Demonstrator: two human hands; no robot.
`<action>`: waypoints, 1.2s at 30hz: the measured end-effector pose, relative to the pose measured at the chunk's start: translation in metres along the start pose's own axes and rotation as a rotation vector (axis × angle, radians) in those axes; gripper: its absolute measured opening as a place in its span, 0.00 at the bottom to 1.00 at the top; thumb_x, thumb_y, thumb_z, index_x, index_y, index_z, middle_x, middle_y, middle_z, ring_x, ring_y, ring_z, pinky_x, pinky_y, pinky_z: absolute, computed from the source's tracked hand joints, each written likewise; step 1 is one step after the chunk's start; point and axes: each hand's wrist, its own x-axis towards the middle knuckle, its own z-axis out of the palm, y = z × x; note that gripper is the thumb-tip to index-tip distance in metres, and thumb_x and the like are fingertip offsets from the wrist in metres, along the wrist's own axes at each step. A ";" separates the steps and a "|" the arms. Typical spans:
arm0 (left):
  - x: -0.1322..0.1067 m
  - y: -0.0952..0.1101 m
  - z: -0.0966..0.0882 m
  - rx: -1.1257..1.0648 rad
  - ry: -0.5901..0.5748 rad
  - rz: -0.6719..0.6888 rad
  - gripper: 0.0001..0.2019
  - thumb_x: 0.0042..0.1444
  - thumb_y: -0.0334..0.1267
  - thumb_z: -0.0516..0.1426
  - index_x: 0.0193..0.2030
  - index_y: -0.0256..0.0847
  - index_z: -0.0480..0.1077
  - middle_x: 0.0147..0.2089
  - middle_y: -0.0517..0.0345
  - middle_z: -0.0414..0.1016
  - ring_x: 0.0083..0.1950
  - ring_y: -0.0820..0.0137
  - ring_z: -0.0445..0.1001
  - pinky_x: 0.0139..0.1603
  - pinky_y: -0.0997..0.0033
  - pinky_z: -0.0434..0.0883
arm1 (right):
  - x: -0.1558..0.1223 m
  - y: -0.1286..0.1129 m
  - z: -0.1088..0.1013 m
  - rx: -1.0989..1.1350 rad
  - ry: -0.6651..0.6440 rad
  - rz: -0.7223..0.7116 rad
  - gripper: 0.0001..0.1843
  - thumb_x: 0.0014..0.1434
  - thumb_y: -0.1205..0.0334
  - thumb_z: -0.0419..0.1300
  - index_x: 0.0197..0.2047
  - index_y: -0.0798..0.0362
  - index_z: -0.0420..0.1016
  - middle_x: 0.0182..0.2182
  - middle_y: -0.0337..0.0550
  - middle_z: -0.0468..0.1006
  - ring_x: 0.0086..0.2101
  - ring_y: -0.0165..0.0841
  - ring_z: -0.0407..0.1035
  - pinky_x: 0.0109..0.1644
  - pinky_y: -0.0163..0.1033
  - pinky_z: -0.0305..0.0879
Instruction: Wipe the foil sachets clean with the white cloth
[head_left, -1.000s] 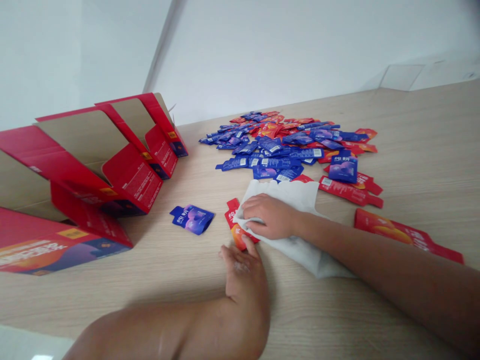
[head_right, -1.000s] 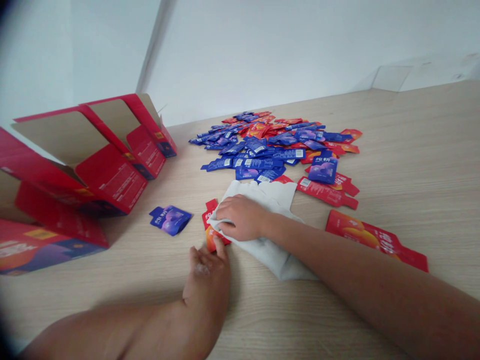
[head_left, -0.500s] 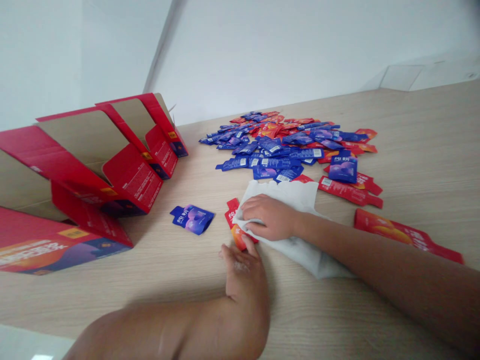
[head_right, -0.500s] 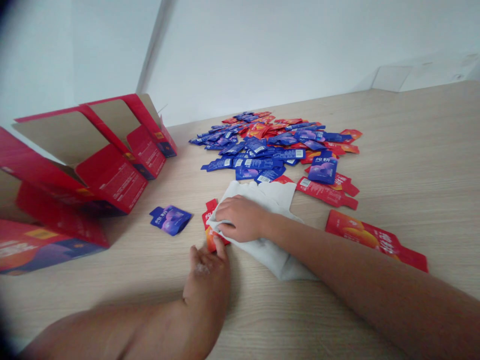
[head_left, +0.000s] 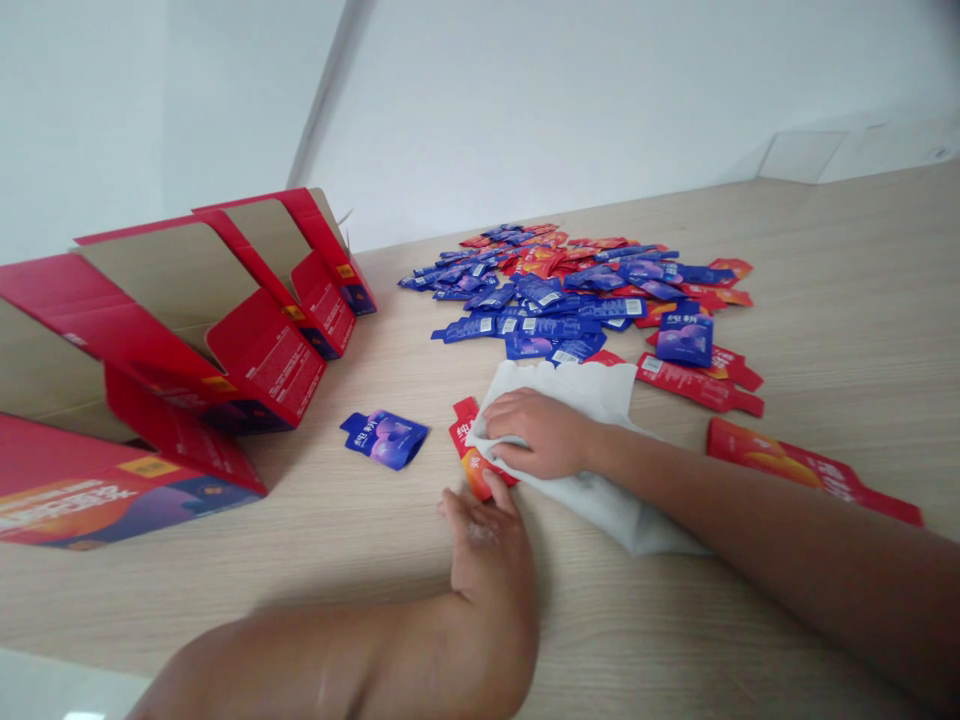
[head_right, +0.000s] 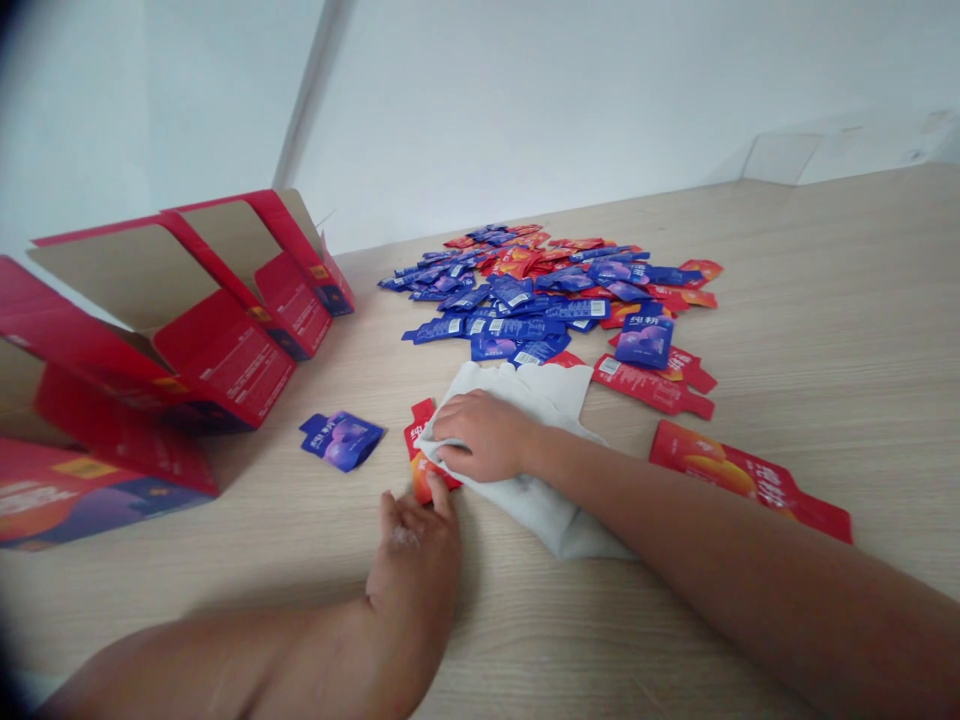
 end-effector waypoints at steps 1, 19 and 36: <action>0.000 0.000 0.000 0.000 0.006 -0.001 0.24 0.57 0.22 0.42 0.57 0.28 0.68 0.36 0.39 0.81 0.39 0.63 0.80 0.55 0.57 0.70 | 0.000 -0.001 0.000 0.004 -0.001 -0.009 0.08 0.59 0.63 0.55 0.35 0.55 0.74 0.37 0.48 0.77 0.42 0.37 0.68 0.49 0.43 0.59; -0.002 -0.001 -0.002 -0.098 -0.011 -0.015 0.23 0.57 0.22 0.43 0.58 0.26 0.67 0.36 0.37 0.80 0.40 0.63 0.80 0.55 0.55 0.69 | 0.000 0.002 -0.002 -0.018 -0.012 0.022 0.09 0.60 0.62 0.55 0.36 0.56 0.75 0.38 0.48 0.77 0.41 0.38 0.69 0.48 0.43 0.59; -0.001 -0.002 -0.002 -0.068 0.007 -0.035 0.24 0.56 0.22 0.43 0.56 0.29 0.68 0.34 0.43 0.81 0.38 0.65 0.79 0.54 0.57 0.69 | 0.001 -0.002 -0.001 0.007 -0.010 -0.006 0.08 0.59 0.63 0.55 0.34 0.55 0.74 0.36 0.47 0.77 0.41 0.37 0.68 0.48 0.43 0.59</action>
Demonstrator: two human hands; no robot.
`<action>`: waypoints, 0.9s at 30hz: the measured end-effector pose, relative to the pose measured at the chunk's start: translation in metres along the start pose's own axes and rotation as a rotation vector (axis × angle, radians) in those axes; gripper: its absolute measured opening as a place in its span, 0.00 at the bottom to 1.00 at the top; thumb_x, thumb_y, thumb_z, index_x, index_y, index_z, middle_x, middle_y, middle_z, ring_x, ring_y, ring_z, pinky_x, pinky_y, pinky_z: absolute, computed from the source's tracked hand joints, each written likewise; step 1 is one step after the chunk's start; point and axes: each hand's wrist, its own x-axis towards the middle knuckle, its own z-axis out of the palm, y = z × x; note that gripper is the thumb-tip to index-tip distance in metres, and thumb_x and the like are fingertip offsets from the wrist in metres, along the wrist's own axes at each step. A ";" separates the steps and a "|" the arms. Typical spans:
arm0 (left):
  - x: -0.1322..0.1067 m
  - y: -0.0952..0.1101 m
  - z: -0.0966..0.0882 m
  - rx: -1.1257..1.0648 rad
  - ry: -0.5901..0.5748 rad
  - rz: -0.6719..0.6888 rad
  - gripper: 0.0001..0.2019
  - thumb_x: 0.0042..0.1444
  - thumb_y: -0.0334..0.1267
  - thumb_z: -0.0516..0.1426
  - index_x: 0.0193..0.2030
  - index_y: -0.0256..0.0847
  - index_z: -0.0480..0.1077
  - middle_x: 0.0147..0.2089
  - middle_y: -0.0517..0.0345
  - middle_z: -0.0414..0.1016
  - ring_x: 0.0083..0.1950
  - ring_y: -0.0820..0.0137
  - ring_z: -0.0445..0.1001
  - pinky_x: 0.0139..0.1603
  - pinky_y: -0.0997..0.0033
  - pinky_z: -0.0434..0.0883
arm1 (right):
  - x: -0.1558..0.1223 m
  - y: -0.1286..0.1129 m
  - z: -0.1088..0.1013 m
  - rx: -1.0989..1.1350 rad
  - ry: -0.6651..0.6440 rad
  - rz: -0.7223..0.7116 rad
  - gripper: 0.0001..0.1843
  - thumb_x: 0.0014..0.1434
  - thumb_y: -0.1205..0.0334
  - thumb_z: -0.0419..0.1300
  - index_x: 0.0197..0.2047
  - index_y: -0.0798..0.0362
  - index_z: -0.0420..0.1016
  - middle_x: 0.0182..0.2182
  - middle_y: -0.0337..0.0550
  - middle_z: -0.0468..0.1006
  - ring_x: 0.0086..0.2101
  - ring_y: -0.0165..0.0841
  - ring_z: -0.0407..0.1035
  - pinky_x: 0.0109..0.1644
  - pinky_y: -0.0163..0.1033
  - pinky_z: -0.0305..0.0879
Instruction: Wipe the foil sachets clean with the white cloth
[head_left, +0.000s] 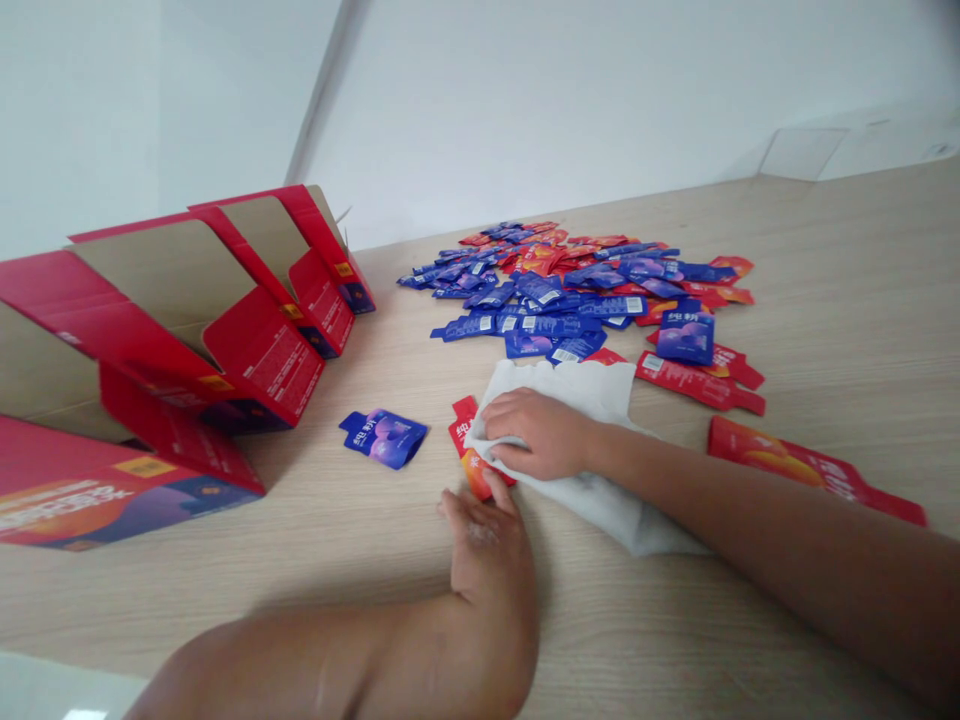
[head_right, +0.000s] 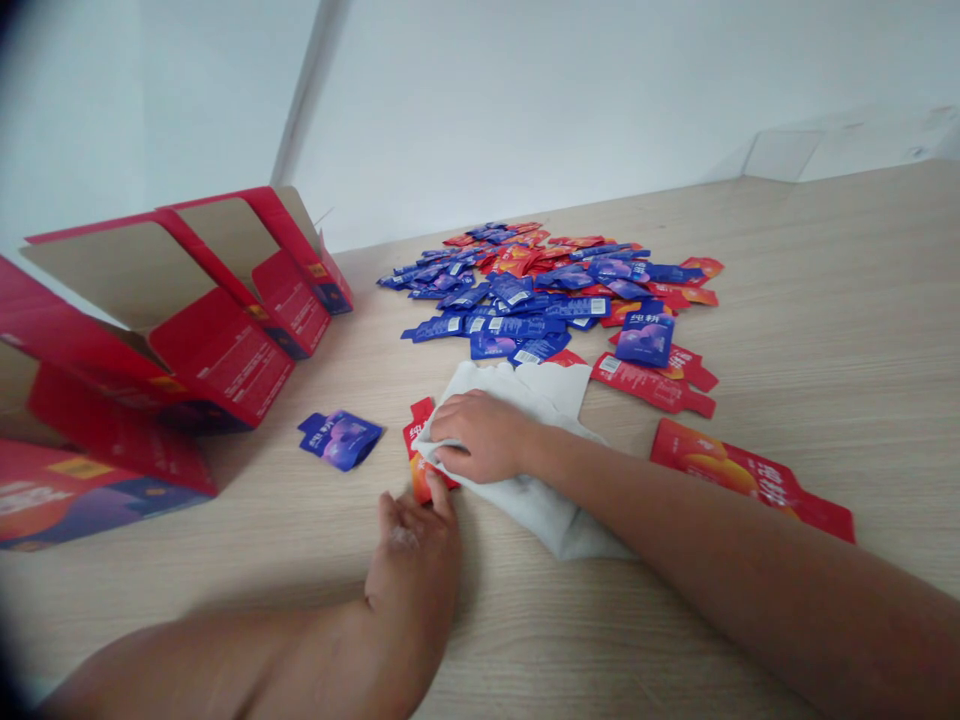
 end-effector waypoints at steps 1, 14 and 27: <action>0.000 0.000 0.000 0.010 0.002 0.001 0.24 0.56 0.22 0.43 0.56 0.29 0.68 0.34 0.43 0.80 0.38 0.65 0.79 0.54 0.57 0.69 | 0.000 0.001 0.000 0.009 0.002 0.004 0.08 0.59 0.63 0.55 0.36 0.55 0.74 0.37 0.47 0.77 0.41 0.37 0.68 0.49 0.43 0.59; 0.000 0.002 0.003 -0.185 0.011 -0.040 0.24 0.56 0.22 0.43 0.56 0.29 0.69 0.36 0.41 0.80 0.40 0.63 0.78 0.56 0.51 0.68 | -0.001 0.003 0.000 -0.034 0.001 0.027 0.09 0.60 0.62 0.54 0.35 0.56 0.74 0.37 0.48 0.77 0.42 0.38 0.68 0.49 0.43 0.59; -0.002 0.000 -0.001 0.029 0.001 0.028 0.24 0.57 0.22 0.43 0.58 0.28 0.67 0.34 0.40 0.80 0.39 0.64 0.79 0.54 0.56 0.70 | -0.001 0.005 0.000 -0.024 -0.003 0.071 0.09 0.60 0.63 0.54 0.37 0.57 0.75 0.39 0.48 0.77 0.43 0.38 0.69 0.49 0.44 0.59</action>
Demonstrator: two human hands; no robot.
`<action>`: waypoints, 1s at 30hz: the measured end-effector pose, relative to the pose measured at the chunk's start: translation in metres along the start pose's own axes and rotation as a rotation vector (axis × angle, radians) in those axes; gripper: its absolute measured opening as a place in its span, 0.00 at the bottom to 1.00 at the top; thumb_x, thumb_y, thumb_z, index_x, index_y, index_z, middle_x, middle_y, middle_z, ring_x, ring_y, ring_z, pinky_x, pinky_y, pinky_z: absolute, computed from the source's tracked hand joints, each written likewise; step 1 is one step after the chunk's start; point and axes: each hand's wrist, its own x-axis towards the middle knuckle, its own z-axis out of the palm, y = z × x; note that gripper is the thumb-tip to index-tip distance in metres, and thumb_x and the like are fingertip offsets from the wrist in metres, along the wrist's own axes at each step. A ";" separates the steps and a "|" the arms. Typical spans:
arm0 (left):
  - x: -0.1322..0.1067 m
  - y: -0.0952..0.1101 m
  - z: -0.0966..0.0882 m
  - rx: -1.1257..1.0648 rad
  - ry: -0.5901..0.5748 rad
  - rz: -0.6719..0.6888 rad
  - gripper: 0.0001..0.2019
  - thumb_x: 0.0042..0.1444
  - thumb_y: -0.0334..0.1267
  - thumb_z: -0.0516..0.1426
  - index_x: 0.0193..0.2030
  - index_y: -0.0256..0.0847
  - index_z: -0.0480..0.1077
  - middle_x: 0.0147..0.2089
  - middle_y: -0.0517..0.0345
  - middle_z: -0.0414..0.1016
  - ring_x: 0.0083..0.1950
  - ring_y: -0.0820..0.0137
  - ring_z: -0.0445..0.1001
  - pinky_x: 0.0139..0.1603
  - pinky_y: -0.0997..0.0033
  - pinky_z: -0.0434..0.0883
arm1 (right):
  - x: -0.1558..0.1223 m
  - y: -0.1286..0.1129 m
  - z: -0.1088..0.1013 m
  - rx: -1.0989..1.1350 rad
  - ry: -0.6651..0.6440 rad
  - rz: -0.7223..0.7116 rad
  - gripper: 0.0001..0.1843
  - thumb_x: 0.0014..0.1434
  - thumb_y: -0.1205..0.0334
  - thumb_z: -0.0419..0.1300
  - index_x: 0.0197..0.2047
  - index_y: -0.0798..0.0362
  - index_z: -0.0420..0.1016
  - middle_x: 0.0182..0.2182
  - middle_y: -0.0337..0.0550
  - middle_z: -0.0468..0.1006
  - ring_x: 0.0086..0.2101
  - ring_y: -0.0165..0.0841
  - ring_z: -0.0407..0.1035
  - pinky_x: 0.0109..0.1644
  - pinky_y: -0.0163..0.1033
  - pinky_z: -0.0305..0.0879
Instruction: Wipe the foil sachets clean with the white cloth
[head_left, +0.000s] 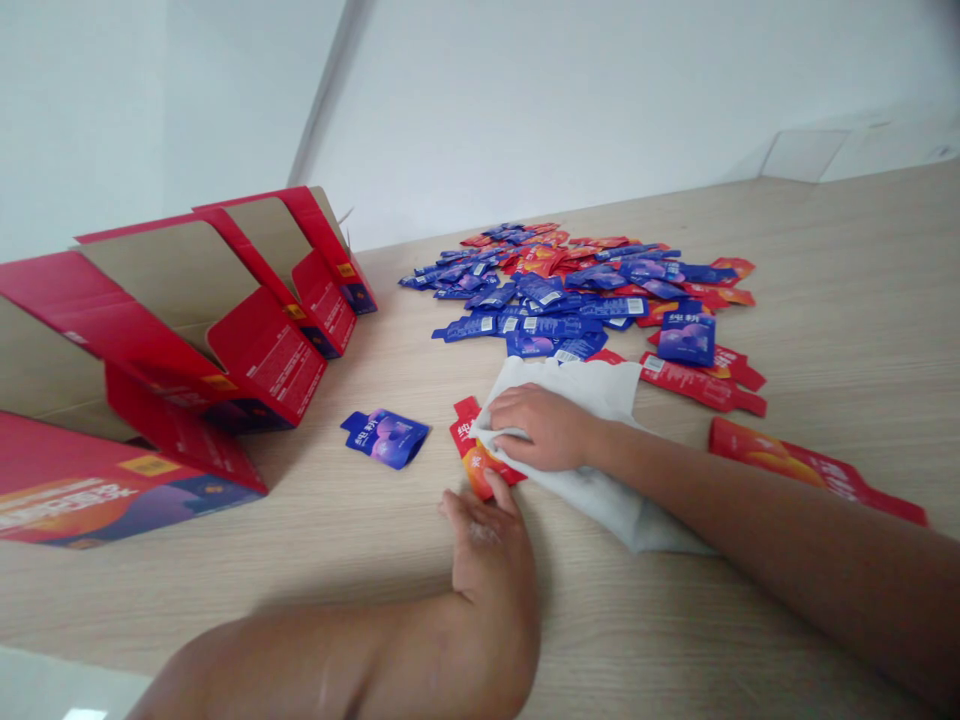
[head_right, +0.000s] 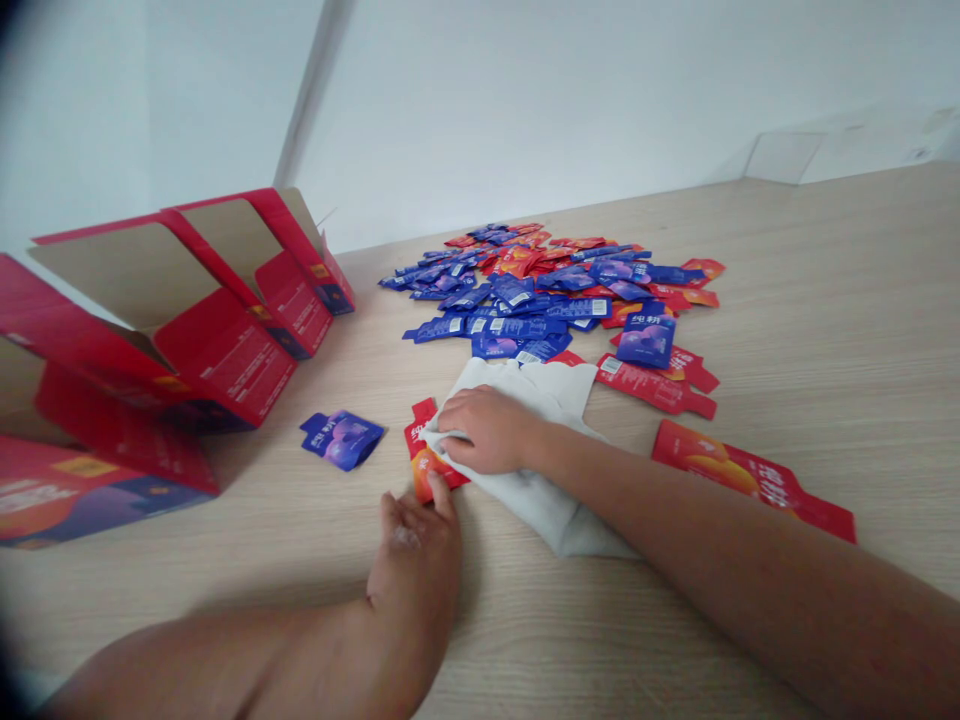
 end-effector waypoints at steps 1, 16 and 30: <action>0.000 0.000 0.000 0.007 0.004 0.000 0.24 0.57 0.22 0.43 0.58 0.28 0.67 0.34 0.40 0.80 0.39 0.64 0.79 0.54 0.56 0.70 | 0.000 -0.001 0.000 -0.002 0.002 -0.005 0.09 0.60 0.63 0.55 0.37 0.56 0.75 0.39 0.48 0.78 0.43 0.38 0.69 0.49 0.44 0.59; 0.001 0.002 0.004 0.041 0.034 0.001 0.24 0.56 0.22 0.43 0.56 0.29 0.69 0.34 0.41 0.80 0.37 0.64 0.80 0.52 0.56 0.71 | 0.000 0.002 0.000 -0.044 0.002 0.004 0.10 0.61 0.62 0.54 0.37 0.56 0.75 0.38 0.49 0.77 0.42 0.38 0.69 0.50 0.44 0.59; 0.001 0.002 0.002 -0.036 -0.028 0.001 0.24 0.57 0.22 0.42 0.59 0.28 0.66 0.35 0.42 0.80 0.39 0.64 0.79 0.54 0.54 0.70 | 0.000 0.005 0.003 0.016 0.040 0.006 0.09 0.60 0.64 0.54 0.35 0.56 0.75 0.37 0.47 0.78 0.40 0.37 0.69 0.48 0.43 0.61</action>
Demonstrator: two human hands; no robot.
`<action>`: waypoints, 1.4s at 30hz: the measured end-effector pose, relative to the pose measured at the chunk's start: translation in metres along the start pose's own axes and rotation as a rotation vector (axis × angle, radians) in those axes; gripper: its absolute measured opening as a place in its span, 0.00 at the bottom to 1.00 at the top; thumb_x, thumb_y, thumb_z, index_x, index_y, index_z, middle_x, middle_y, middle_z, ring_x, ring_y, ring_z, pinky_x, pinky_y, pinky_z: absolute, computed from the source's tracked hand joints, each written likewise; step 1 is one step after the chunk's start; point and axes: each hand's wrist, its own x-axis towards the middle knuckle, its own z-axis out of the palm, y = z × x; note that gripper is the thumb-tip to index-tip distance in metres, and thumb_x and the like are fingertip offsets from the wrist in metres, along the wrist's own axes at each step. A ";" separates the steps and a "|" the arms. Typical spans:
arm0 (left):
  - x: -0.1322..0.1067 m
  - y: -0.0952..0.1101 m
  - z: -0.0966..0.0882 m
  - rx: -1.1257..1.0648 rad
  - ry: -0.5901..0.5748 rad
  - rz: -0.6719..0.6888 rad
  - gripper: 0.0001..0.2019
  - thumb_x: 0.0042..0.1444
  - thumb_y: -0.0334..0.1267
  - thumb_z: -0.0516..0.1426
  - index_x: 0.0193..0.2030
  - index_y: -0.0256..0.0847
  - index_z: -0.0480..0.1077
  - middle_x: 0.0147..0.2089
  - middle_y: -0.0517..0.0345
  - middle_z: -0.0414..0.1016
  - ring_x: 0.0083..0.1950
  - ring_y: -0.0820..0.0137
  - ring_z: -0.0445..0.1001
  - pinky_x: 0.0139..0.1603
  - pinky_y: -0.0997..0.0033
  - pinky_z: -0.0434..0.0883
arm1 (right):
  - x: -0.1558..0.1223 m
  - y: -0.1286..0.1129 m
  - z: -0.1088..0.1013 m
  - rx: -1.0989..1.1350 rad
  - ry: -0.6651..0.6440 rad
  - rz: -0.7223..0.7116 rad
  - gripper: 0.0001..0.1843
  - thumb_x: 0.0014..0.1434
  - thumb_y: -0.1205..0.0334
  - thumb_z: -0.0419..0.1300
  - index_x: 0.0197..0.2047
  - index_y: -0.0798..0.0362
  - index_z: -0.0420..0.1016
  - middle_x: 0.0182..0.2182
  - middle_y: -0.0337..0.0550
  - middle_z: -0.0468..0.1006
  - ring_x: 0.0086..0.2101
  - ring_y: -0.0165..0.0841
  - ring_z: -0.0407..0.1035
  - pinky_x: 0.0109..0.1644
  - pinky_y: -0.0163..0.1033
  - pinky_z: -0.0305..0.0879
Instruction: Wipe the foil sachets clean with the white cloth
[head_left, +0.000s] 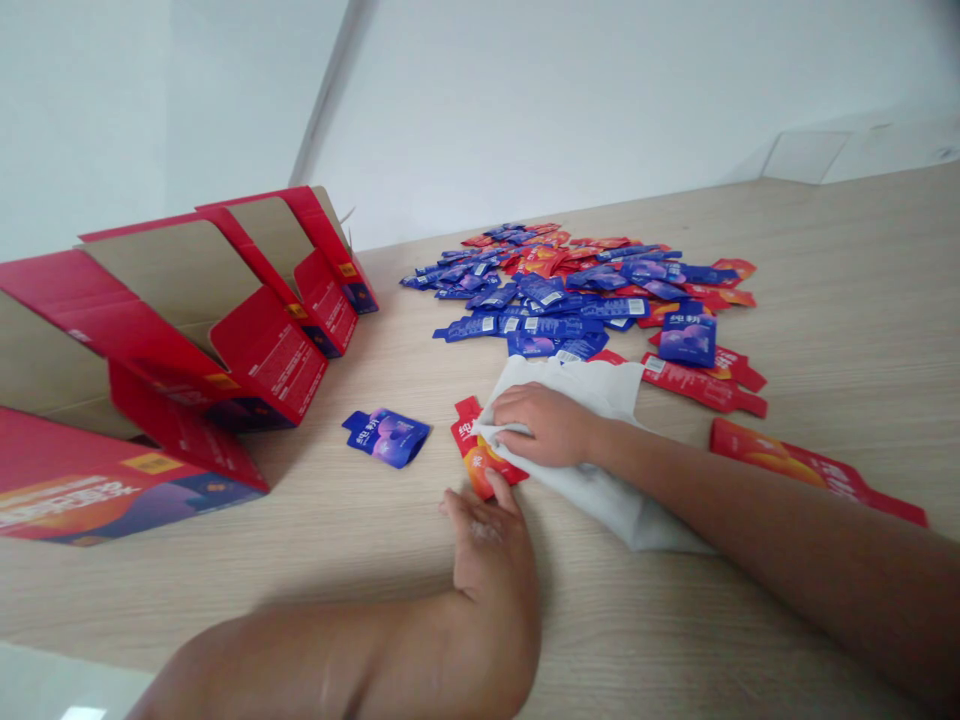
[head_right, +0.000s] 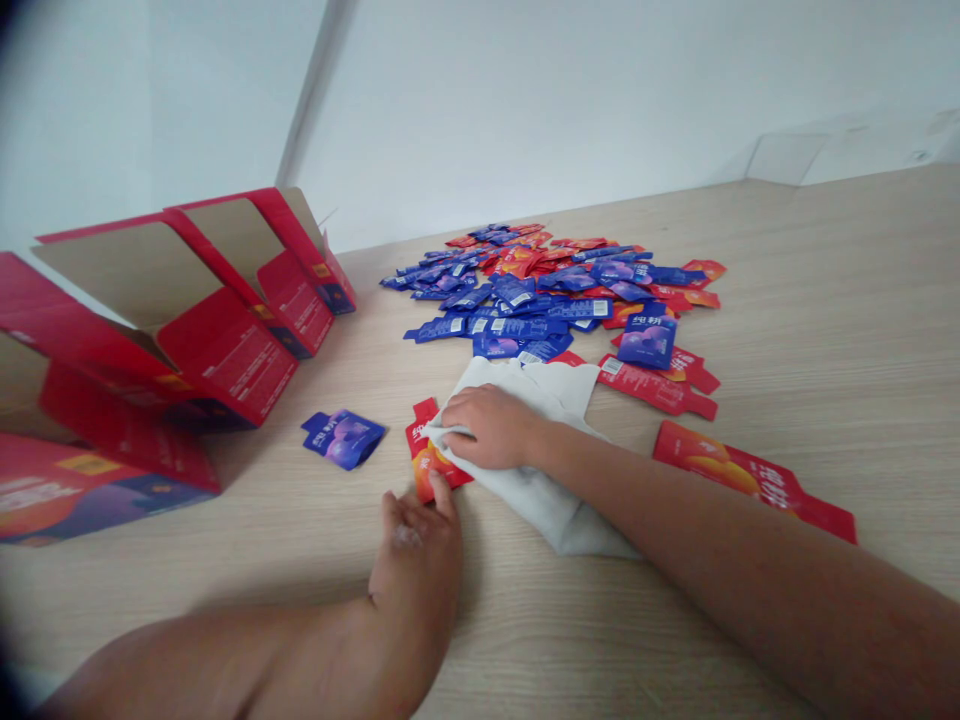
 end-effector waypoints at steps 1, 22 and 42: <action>0.000 0.000 0.000 -0.005 -0.009 -0.001 0.24 0.58 0.22 0.42 0.59 0.28 0.66 0.35 0.42 0.80 0.39 0.65 0.79 0.55 0.54 0.69 | 0.000 0.000 0.000 -0.006 -0.001 -0.003 0.09 0.60 0.63 0.54 0.35 0.56 0.75 0.37 0.47 0.78 0.40 0.37 0.69 0.48 0.43 0.61; 0.002 0.000 0.000 0.021 0.005 -0.010 0.24 0.57 0.22 0.42 0.58 0.26 0.67 0.36 0.37 0.80 0.40 0.62 0.79 0.54 0.55 0.70 | -0.001 -0.010 -0.003 -0.029 -0.030 -0.075 0.08 0.59 0.62 0.55 0.35 0.56 0.74 0.39 0.49 0.78 0.43 0.39 0.69 0.50 0.44 0.59; 0.001 -0.001 -0.004 0.004 0.029 -0.020 0.24 0.57 0.22 0.43 0.58 0.28 0.67 0.35 0.39 0.80 0.39 0.63 0.79 0.54 0.56 0.70 | 0.000 -0.007 -0.002 -0.032 -0.027 -0.052 0.09 0.60 0.62 0.54 0.35 0.56 0.74 0.38 0.49 0.77 0.42 0.38 0.69 0.49 0.44 0.59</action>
